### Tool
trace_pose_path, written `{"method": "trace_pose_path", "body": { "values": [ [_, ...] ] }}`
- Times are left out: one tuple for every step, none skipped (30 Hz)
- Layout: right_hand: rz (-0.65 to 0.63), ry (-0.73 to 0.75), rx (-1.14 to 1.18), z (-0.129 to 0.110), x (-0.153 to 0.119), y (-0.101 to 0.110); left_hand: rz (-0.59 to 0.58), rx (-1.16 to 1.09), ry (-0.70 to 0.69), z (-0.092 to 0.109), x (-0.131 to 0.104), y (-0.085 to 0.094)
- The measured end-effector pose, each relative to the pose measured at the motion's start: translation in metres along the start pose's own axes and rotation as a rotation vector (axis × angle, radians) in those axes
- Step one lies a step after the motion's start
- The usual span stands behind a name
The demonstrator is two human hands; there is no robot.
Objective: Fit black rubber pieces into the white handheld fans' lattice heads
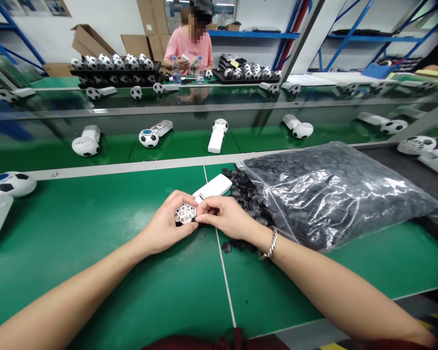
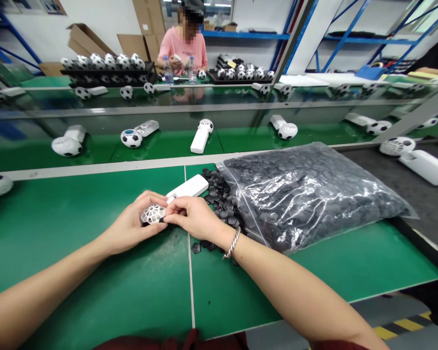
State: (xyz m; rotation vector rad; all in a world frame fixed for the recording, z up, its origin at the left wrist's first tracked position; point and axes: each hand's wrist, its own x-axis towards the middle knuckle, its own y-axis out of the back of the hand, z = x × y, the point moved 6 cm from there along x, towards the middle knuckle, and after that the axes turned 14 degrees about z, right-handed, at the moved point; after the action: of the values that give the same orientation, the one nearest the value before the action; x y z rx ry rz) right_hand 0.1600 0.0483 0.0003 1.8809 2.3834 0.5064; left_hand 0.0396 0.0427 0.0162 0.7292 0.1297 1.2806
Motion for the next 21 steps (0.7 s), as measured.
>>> {"method": "trace_pose_path", "body": {
  "values": [
    [0.017, -0.017, -0.018, 0.001, -0.001, 0.001, -0.003, 0.001, 0.002, 0.0, 0.0, 0.0],
    [0.033, -0.039, -0.031, 0.002, -0.002, 0.001, -0.004, 0.004, 0.007, 0.0, 0.001, 0.0],
    [0.051, -0.061, -0.035, 0.003, -0.002, 0.002, -0.002, 0.007, 0.015, 0.0, 0.002, 0.0],
    [0.067, -0.083, -0.031, 0.005, -0.002, 0.003, 0.003, 0.011, 0.024, 0.0, 0.003, 0.0],
    [0.076, -0.104, -0.018, 0.007, -0.002, 0.003, 0.01, 0.014, 0.033, 0.0, 0.003, 0.0],
    [0.079, -0.121, -0.001, 0.01, -0.001, 0.002, 0.017, 0.018, 0.043, -0.001, 0.004, 0.0],
    [0.079, -0.138, 0.017, 0.012, -0.001, 0.001, 0.023, 0.021, 0.053, -0.001, 0.005, -0.001],
    [0.076, -0.153, 0.031, 0.014, 0.0, -0.001, 0.028, 0.023, 0.061, -0.001, 0.005, -0.001],
    [0.071, -0.167, 0.04, 0.015, -0.001, -0.002, 0.033, 0.025, 0.064, -0.001, 0.006, -0.002],
    [0.068, -0.178, 0.04, 0.014, -0.002, -0.004, 0.039, 0.025, 0.064, -0.001, 0.006, -0.002],
    [0.069, -0.18, 0.029, 0.011, -0.004, -0.003, 0.045, 0.022, 0.06, 0.0, 0.007, -0.002],
    [0.071, -0.166, 0.007, 0.005, -0.007, 0.0, 0.049, 0.019, 0.053, 0.001, 0.007, -0.002],
    [0.071, -0.136, -0.022, -0.005, -0.01, 0.006, 0.045, 0.018, 0.048, 0.003, 0.007, -0.002],
    [0.071, -0.092, -0.054, -0.016, -0.013, 0.016, 0.034, 0.021, 0.046, 0.003, 0.006, -0.002],
    [0.079, -0.044, -0.09, -0.027, -0.014, 0.03, 0.02, 0.028, 0.047, 0.003, 0.005, -0.003],
    [0.101, 0.004, -0.134, -0.038, -0.013, 0.049, -0.001, 0.045, 0.056, 0.001, 0.004, -0.004],
    [0.144, 0.043, -0.187, -0.046, -0.01, 0.074, -0.013, 0.067, 0.058, -0.002, 0.002, -0.004],
    [0.219, 0.062, -0.262, -0.05, -0.004, 0.105, 0.004, 0.084, 0.059, -0.007, 0.0, -0.003],
    [0.329, 0.077, -0.378, -0.051, 0.004, 0.143, 0.018, 0.104, 0.06, -0.013, -0.001, -0.003],
    [0.44, 0.07, -0.523, -0.049, 0.012, 0.184, 0.026, 0.134, 0.055, -0.019, -0.002, -0.003],
    [0.554, 0.017, -0.687, -0.042, 0.02, 0.227, 0.033, 0.171, 0.031, -0.025, -0.002, -0.004]
  ]
}}
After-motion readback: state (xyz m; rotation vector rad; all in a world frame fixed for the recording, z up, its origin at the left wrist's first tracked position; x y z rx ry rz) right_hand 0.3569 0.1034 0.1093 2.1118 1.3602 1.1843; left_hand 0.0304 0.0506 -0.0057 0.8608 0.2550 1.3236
